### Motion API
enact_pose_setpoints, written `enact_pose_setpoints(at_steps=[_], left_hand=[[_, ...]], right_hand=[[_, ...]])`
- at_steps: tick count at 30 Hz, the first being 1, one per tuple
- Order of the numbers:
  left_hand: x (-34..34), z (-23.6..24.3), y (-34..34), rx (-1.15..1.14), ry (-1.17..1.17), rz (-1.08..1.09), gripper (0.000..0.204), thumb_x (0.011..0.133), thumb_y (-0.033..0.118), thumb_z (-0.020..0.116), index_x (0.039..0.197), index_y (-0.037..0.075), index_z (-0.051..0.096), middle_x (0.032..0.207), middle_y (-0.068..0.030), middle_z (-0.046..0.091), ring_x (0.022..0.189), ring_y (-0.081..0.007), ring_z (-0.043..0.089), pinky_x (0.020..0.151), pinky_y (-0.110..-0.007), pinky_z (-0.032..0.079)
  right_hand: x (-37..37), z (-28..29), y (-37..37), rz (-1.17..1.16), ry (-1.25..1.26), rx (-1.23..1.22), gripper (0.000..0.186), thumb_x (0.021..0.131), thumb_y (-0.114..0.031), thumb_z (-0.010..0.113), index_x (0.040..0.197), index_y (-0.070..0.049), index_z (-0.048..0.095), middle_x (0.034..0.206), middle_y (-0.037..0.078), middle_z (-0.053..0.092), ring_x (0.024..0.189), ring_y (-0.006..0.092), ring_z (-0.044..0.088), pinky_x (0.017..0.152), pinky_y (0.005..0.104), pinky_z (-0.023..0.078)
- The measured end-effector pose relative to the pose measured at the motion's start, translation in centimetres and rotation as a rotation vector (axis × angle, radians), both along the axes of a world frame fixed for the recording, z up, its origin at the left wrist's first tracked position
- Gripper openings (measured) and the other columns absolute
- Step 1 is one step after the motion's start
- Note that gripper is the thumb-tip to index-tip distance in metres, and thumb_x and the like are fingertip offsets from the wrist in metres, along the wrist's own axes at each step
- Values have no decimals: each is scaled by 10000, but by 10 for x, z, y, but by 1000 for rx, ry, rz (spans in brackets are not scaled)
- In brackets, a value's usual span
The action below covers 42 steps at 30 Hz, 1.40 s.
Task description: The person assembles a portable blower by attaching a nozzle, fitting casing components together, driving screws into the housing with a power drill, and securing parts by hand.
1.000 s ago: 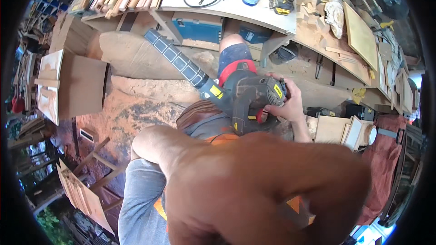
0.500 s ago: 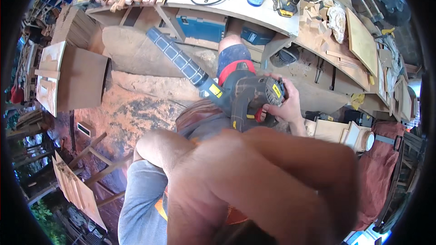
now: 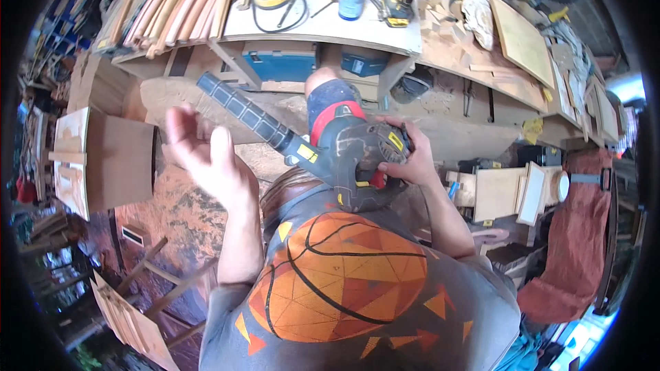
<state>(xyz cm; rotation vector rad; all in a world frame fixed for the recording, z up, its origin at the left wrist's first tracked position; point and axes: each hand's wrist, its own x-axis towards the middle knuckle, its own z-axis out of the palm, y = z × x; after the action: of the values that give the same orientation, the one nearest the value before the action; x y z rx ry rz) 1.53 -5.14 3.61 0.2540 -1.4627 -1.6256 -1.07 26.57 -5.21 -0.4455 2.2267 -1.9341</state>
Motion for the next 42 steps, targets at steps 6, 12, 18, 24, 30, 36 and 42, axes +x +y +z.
enact_pose_setpoints(at_steps=[6, 12, 18, 24, 30, 36, 42], left_hand=[[-10, -89, -4, 651, -350, -538, 552, 941, 222, 787, 1392, 39, 526, 1197, -100, 682, 1019, -273, 702, 882, -452, 585], [1, -6, 5, 536, -188, -427, 299, 932, 46, 770, 1165, 38, 584, 883, -84, 650, 744, -215, 659, 699, -384, 576], [17, -4, 11, 207, -71, -393, 386, 882, -32, 783, 1149, 43, 515, 861, -62, 601, 798, -220, 641, 804, -424, 571], [31, -22, 22, 66, -61, -492, 411, 894, -46, 747, 1149, 95, 457, 942, -72, 572, 872, -236, 621, 850, -443, 550], [30, -31, 17, -11, -62, -469, 451, 905, -20, 748, 1216, 123, 453, 937, -75, 585, 851, -244, 619, 836, -472, 537], [30, -24, 18, -20, -116, -346, 447, 910, 39, 763, 1225, 120, 456, 940, -66, 588, 845, -242, 620, 840, -472, 535], [26, -26, 27, -65, -113, -309, 458, 913, 85, 784, 1241, 116, 465, 929, -79, 597, 835, -242, 621, 829, -449, 541]], right_hand=[[-5, 11, -11, 76, -4, -53, 864, 613, -71, 917, 1408, -30, 580, 1379, 129, 647, 1291, 231, 598, 1132, 380, 444], [-19, 27, -14, 181, 172, 4, 823, 623, -85, 916, 1371, -3, 583, 1474, 113, 593, 1236, 198, 619, 1091, 341, 460], [-70, 2, 15, -146, -145, 52, 445, 866, -63, 785, 1293, -15, 670, 1099, 44, 748, 1068, 186, 677, 1001, 336, 507], [-215, -97, 127, -822, -69, 373, 434, 961, -381, 660, 1047, 37, 740, 903, 165, 747, 870, 237, 690, 832, 387, 521], [-342, -101, 161, -807, -10, 920, 462, 899, -299, 581, 1192, 25, 729, 1178, 314, 710, 1188, 446, 664, 1020, 481, 515], [-389, -163, 178, -696, -43, 1079, 455, 861, -219, 581, 1214, 35, 714, 1222, 301, 703, 1192, 440, 664, 1050, 468, 517], [-382, -175, 168, -532, -148, 1222, 393, 871, -178, 600, 1227, -100, 750, 1292, 241, 692, 1225, 378, 656, 1057, 480, 510]])
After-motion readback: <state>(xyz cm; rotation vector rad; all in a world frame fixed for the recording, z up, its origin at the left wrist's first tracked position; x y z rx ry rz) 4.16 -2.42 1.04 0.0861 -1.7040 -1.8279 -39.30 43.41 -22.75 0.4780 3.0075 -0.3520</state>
